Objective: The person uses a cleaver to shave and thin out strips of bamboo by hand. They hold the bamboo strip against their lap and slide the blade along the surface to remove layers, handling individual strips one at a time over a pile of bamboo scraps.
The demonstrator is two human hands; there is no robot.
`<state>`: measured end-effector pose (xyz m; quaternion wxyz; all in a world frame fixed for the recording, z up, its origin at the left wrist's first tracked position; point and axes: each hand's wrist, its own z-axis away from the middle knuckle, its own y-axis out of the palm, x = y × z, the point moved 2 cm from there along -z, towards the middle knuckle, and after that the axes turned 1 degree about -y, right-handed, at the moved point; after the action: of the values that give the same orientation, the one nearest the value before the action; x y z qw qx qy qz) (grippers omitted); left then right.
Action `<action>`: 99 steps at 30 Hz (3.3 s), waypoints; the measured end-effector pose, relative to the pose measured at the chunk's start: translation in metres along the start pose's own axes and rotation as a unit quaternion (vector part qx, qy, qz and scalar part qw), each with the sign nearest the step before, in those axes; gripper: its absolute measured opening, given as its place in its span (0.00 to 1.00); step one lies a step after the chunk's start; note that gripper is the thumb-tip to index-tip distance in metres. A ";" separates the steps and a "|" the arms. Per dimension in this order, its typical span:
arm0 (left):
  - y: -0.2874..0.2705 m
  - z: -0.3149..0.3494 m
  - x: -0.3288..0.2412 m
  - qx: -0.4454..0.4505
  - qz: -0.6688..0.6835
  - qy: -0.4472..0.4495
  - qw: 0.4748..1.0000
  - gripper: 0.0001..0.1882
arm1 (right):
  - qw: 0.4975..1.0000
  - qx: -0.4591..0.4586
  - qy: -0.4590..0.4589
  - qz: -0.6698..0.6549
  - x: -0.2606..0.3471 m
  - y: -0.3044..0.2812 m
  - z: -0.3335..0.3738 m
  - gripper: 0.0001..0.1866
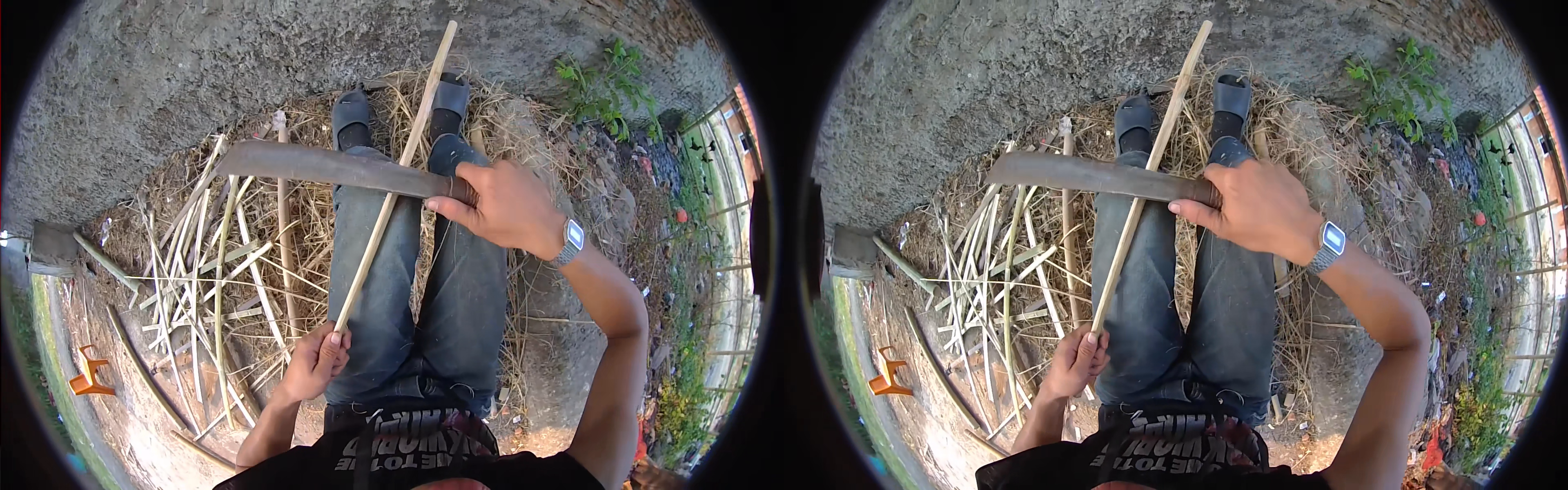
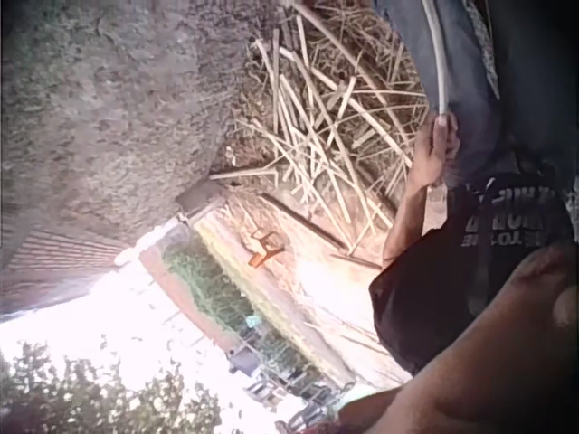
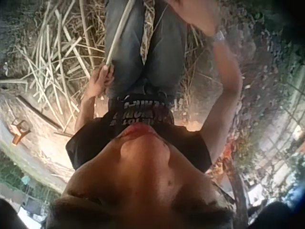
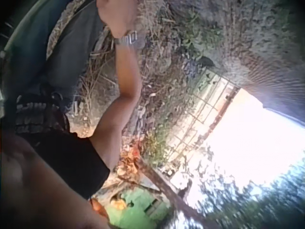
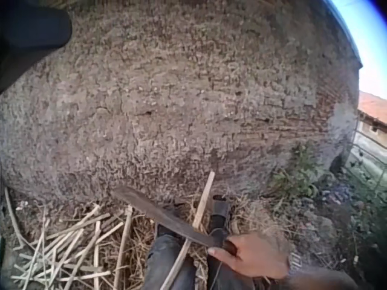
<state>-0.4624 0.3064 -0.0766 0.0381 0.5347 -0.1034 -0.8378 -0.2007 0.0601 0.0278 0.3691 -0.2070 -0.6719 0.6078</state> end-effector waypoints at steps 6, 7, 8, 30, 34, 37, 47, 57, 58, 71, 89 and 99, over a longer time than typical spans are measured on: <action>0.014 0.002 0.001 -0.067 -0.124 0.030 0.990 0.16 | 0.981 -0.166 0.009 0.099 -0.040 -0.022 -0.029 0.42; 0.013 0.005 0.003 -0.061 -0.163 0.035 0.984 0.17 | 0.980 -0.183 0.059 0.040 -0.068 -0.035 -0.042 0.42; 0.011 0.014 0.007 -0.055 -0.129 0.023 0.990 0.16 | 0.974 -0.198 0.106 -0.021 -0.104 -0.050 -0.057 0.42; 0.051 -0.106 -0.127 -0.113 0.144 0.398 0.899 0.19 | 0.921 -0.048 0.012 -0.387 0.057 -0.012 0.034 0.17; 0.040 -0.085 -0.122 -0.187 -0.062 0.323 0.926 0.19 | 0.939 -0.077 -0.004 -0.334 0.045 -0.010 0.032 0.14; 0.013 -0.053 -0.126 -0.404 -0.303 0.594 0.626 0.11 | 0.960 -0.063 0.026 -0.272 0.020 -0.014 0.032 0.12; -0.036 -0.032 -0.126 -0.331 -0.714 0.378 0.488 0.31 | 0.963 0.029 0.035 -0.264 -0.019 -0.025 0.016 0.10; -0.061 -0.026 -0.077 -0.020 -0.360 0.006 0.933 0.19 | 0.916 -0.381 -0.074 0.104 0.002 -0.058 0.023 0.17; -0.060 -0.022 -0.070 0.010 -0.249 -0.039 0.968 0.22 | 0.916 -0.380 -0.077 0.103 0.011 -0.056 0.026 0.17; -0.016 0.000 -0.021 0.014 0.048 -0.085 0.995 0.21 | 0.984 -0.147 0.101 -0.016 -0.004 0.022 0.007 0.09; -0.017 0.011 -0.002 0.021 0.103 -0.125 0.987 0.24 | 0.950 -0.218 0.179 -0.132 -0.113 -0.005 -0.002 0.15; -0.011 -0.017 -0.010 0.159 0.252 -0.189 0.936 0.25 | 0.993 -0.012 0.045 -0.108 0.015 0.020 0.021 0.07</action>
<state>-0.4422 0.3170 -0.0768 0.1421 0.3218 -0.3713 -0.8593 -0.2293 0.0604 0.0121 0.4596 -0.1648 -0.6805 0.5463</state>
